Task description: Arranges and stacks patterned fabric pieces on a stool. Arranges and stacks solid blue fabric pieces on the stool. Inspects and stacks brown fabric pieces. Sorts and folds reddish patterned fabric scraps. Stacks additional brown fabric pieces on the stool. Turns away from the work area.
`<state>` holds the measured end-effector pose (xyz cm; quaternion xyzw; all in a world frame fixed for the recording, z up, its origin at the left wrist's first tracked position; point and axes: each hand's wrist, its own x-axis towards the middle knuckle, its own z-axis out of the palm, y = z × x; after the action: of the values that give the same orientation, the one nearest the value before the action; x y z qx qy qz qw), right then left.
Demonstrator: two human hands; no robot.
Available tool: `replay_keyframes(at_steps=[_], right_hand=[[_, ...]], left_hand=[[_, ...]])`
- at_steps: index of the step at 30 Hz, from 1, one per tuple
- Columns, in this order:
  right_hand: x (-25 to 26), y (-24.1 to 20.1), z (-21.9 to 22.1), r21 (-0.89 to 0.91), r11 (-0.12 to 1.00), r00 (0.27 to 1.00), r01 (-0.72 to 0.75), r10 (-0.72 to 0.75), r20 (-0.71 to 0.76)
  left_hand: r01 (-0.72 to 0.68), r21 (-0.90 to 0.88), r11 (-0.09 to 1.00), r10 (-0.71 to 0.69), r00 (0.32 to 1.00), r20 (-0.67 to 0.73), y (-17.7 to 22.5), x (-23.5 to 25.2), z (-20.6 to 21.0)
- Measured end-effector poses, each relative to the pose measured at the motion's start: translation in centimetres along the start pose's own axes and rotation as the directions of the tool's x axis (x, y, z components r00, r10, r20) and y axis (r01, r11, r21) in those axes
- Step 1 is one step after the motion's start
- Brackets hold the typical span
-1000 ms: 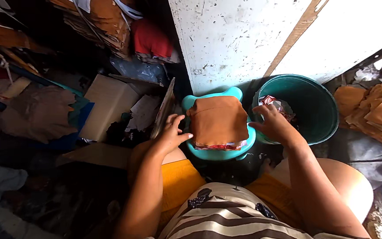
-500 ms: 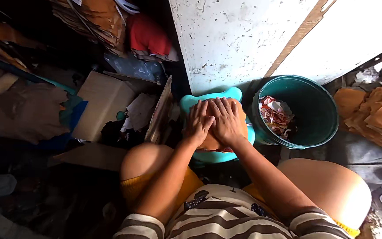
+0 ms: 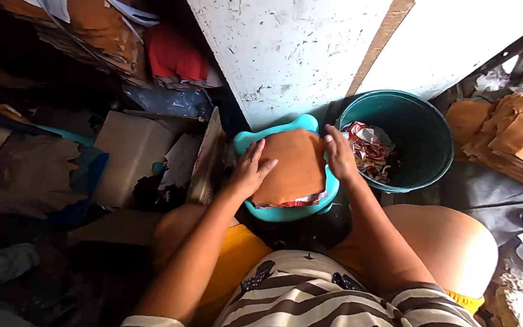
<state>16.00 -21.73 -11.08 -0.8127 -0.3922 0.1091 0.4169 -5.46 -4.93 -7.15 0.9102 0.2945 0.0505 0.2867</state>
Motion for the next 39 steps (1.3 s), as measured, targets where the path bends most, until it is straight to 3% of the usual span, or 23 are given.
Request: replay_keyframes(at_steps=[2,4,9,13,21,25,30,33,35,37,39], right_hand=[[0.5,0.1,-2.8,0.073,0.996,0.992,-0.043,0.051,-0.115],[0.8,0.2,-5.1,0.094,0.995,0.973,-0.041,0.061,-0.225],[0.2,2.0,-7.6,0.191,0.981,0.918,-0.027,0.1,-0.384],[-0.6,3.1,-9.0,0.272,0.959,0.888,-0.076,0.189,-0.419],[-2.1,3.6,-11.7,0.347,0.934,0.871,-0.08,0.235,-0.432],[-4.0,2.0,-15.7,0.377,0.926,0.856,-0.036,0.223,-0.467],[-9.0,0.3,-22.8,0.269,0.963,0.838,-0.013,0.157,-0.523],[-13.1,2.5,-27.0,0.216,0.97,0.758,-0.112,0.224,-0.613],[-16.2,6.0,-29.0,0.169,0.951,0.648,-0.26,0.301,-0.7],[-19.7,9.1,-30.0,0.039,0.844,0.562,-0.535,0.39,-0.729],[-22.3,11.0,-29.5,-0.067,0.66,0.507,-0.749,0.504,-0.7]], left_hand=[[0.01,0.092,0.996,-0.013,0.999,0.029,1.6,0.4,-2.2],[-0.077,0.182,0.98,0.081,0.997,-0.011,3.8,1.1,-3.4],[-0.381,0.346,0.857,0.392,0.919,0.043,7.5,2.9,0.1],[-0.392,0.454,0.8,0.385,0.916,0.112,5.3,3.9,3.8],[-0.413,0.476,0.776,0.406,0.905,0.125,5.0,3.7,4.2],[-0.435,0.447,0.782,0.42,0.897,0.139,5.0,3.9,4.1],[-0.499,0.405,0.766,0.479,0.864,0.156,4.9,3.7,3.5],[-0.551,0.35,0.758,0.54,0.83,0.136,4.5,3.9,3.6],[-0.565,0.288,0.773,0.561,0.821,0.106,4.3,4.0,3.3],[-0.558,0.229,0.798,0.562,0.825,0.056,4.5,4.0,2.5],[-0.543,0.218,0.811,0.555,0.832,0.003,4.7,4.3,1.7]])
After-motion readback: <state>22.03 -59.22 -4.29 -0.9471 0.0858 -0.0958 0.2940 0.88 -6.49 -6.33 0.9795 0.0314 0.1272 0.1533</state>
